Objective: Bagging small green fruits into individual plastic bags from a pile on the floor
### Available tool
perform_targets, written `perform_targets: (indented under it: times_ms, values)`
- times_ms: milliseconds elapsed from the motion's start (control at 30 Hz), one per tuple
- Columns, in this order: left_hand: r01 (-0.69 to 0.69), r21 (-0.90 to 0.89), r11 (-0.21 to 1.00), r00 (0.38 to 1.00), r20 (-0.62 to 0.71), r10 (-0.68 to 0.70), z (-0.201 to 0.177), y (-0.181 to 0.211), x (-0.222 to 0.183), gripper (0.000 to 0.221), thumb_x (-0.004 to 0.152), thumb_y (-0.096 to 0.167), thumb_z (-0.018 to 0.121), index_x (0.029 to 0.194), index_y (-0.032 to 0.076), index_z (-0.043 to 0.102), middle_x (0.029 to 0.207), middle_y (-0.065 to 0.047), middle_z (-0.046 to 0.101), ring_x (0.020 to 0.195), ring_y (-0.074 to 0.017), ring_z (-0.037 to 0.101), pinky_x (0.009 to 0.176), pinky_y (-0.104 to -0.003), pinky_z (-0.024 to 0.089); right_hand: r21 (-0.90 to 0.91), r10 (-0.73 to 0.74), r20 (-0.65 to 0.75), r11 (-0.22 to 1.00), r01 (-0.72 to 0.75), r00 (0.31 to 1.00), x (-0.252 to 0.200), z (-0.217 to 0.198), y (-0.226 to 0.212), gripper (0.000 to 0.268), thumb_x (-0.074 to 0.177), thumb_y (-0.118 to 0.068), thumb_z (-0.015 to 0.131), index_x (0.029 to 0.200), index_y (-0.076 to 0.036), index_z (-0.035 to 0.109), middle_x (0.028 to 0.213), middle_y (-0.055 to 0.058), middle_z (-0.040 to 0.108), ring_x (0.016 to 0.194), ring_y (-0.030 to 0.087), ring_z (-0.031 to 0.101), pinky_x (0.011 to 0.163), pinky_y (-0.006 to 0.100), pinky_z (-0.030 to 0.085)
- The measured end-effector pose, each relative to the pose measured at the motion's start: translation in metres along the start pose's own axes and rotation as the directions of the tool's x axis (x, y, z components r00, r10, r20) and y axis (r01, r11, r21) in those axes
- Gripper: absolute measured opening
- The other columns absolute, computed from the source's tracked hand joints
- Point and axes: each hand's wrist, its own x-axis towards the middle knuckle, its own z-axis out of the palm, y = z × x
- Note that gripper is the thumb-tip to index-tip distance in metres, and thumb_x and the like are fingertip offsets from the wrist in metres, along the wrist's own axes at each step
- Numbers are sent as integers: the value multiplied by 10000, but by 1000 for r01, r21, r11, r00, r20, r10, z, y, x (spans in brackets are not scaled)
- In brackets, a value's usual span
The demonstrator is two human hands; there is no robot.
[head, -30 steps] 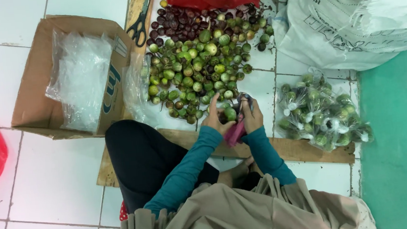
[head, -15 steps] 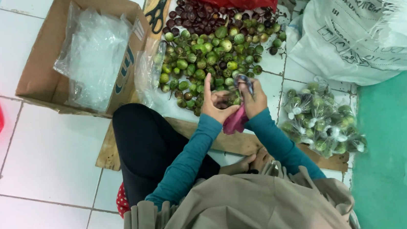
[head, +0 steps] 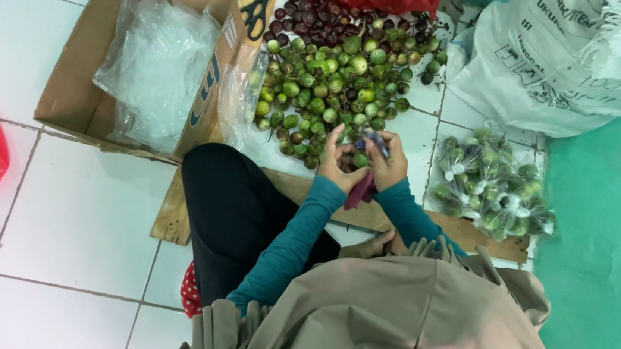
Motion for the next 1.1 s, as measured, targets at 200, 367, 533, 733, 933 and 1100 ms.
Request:
perform_targets:
  times_ms: [200, 367, 533, 733, 933, 1100]
  values:
    - [-70, 9, 998, 998, 3, 70, 2, -32, 20, 1101, 755, 12, 895, 1636, 217, 266, 1211, -155, 674, 991, -307, 722, 809, -422, 673, 370, 121, -232, 929, -28, 965, 11, -11, -2, 131, 1090, -204, 655, 1044, -94, 601, 896, 66, 627, 879, 152, 574, 864, 348, 491]
    - [27, 141, 990, 1000, -6, -27, 0, -23, 11, 1017, 768, 123, 856, 1611, 271, 308, 1223, -135, 680, 1072, -356, 698, 922, -550, 654, 135, 127, 91, 981, -139, 988, -15, 16, 50, 516, 1020, -228, 734, 1476, -68, 556, 1318, 299, 636, 1264, 469, 583, 1083, 593, 448]
    - [66, 61, 996, 998, -4, -66, 9, -41, 17, 948, 723, 40, 860, 1546, 198, 417, 1133, -138, 651, 1002, -338, 690, 786, -457, 664, 361, 285, -128, 905, -223, 950, -5, 20, 45, 213, 966, -95, 782, 1169, -91, 717, 968, 69, 729, 947, 163, 658, 879, 382, 555]
    - [94, 145, 985, 993, -91, -81, -3, -60, 35, 966, 638, 121, 907, 1474, 354, 484, 1135, -71, 628, 1021, -313, 713, 818, -430, 680, 590, 389, -363, 800, -114, 847, 18, -5, 23, 274, 1005, -114, 744, 1271, -96, 683, 1104, 67, 712, 1029, 170, 676, 921, 391, 581]
    - [300, -363, 882, 920, -134, -368, 5, -35, 40, 848, 859, 224, 842, 1573, 152, 389, 1372, -195, 485, 1175, -346, 606, 879, -445, 601, 103, -64, 26, 993, 61, 998, -15, 17, 14, 383, 1075, -295, 600, 1392, -88, 657, 1418, 240, 563, 1332, 436, 518, 1111, 574, 394]
    - [460, -610, 645, 799, -33, -600, 11, 37, 21, 755, 901, 311, 812, 1514, 48, 458, 1366, -196, 422, 1178, -303, 532, 976, -426, 577, 28, -99, 209, 995, 95, 973, -13, 31, 45, 355, 1017, -53, 643, 1341, -168, 730, 1338, 131, 639, 1296, 395, 579, 1117, 534, 444]
